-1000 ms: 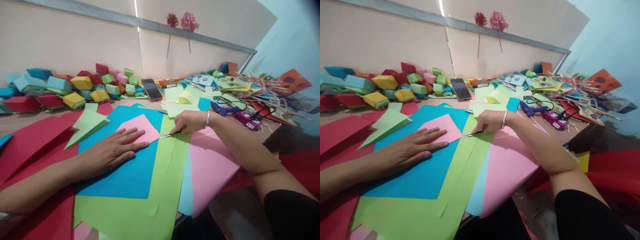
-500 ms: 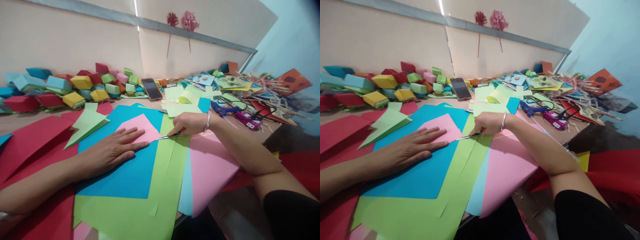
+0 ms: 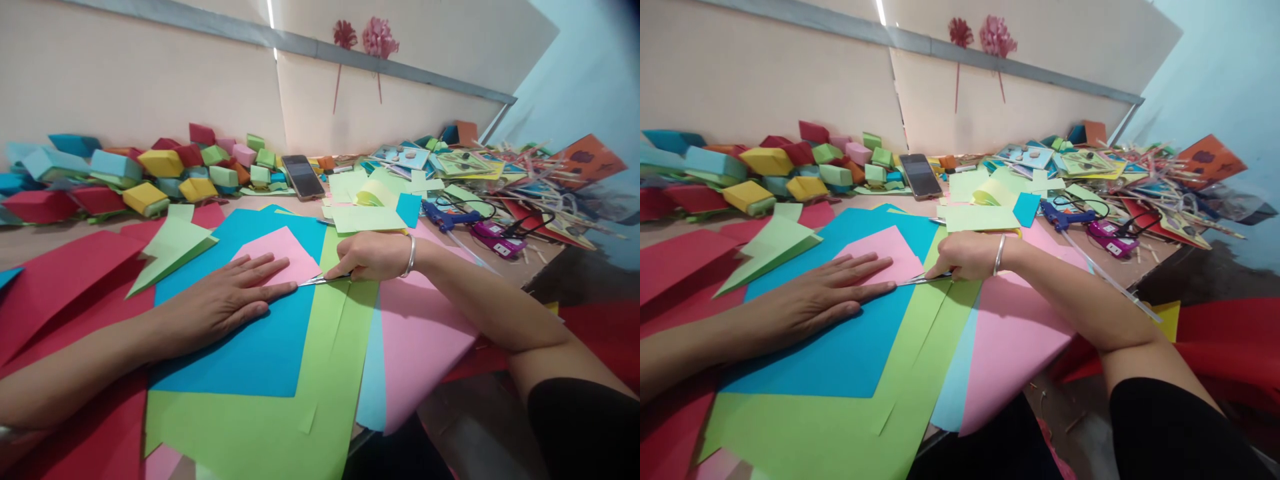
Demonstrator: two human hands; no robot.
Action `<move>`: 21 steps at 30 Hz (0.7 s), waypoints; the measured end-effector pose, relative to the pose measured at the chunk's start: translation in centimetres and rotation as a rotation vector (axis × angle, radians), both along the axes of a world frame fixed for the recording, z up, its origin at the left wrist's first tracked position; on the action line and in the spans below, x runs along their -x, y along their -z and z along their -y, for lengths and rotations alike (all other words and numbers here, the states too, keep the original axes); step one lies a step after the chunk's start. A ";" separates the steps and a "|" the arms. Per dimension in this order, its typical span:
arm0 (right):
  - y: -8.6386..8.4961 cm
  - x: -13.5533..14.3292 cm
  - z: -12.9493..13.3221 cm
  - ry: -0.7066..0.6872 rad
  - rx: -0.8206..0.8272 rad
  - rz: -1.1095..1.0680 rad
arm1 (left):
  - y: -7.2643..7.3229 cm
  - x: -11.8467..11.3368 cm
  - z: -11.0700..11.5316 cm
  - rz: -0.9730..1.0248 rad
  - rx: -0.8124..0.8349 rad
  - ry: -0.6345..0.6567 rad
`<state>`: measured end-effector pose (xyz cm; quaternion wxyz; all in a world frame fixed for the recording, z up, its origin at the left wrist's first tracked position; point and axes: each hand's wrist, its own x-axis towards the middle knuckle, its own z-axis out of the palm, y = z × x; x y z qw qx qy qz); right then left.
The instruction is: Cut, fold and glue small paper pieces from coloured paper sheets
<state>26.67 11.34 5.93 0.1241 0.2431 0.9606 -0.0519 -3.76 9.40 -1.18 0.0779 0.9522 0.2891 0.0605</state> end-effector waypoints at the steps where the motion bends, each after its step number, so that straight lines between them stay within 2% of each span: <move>1: 0.0 0.1 0.1 0.005 0.002 -0.003 | 0.0 0.0 0.0 0.004 -0.001 0.002; 9: 0.9 0.9 0.4 -0.013 -0.015 -0.092 | 0.5 -0.7 0.8 0.014 -0.059 -0.069; 14: 1.0 0.8 0.1 0.016 0.007 -0.098 | -0.2 -1.3 1.8 0.052 -0.127 -0.139; 17: 1.1 0.6 -0.1 0.005 0.010 -0.111 | -0.6 -1.0 1.8 0.011 -0.093 -0.129; 21: 1.2 0.5 0.0 -0.005 0.000 -0.100 | -0.4 -0.4 1.4 -0.063 -0.024 -0.091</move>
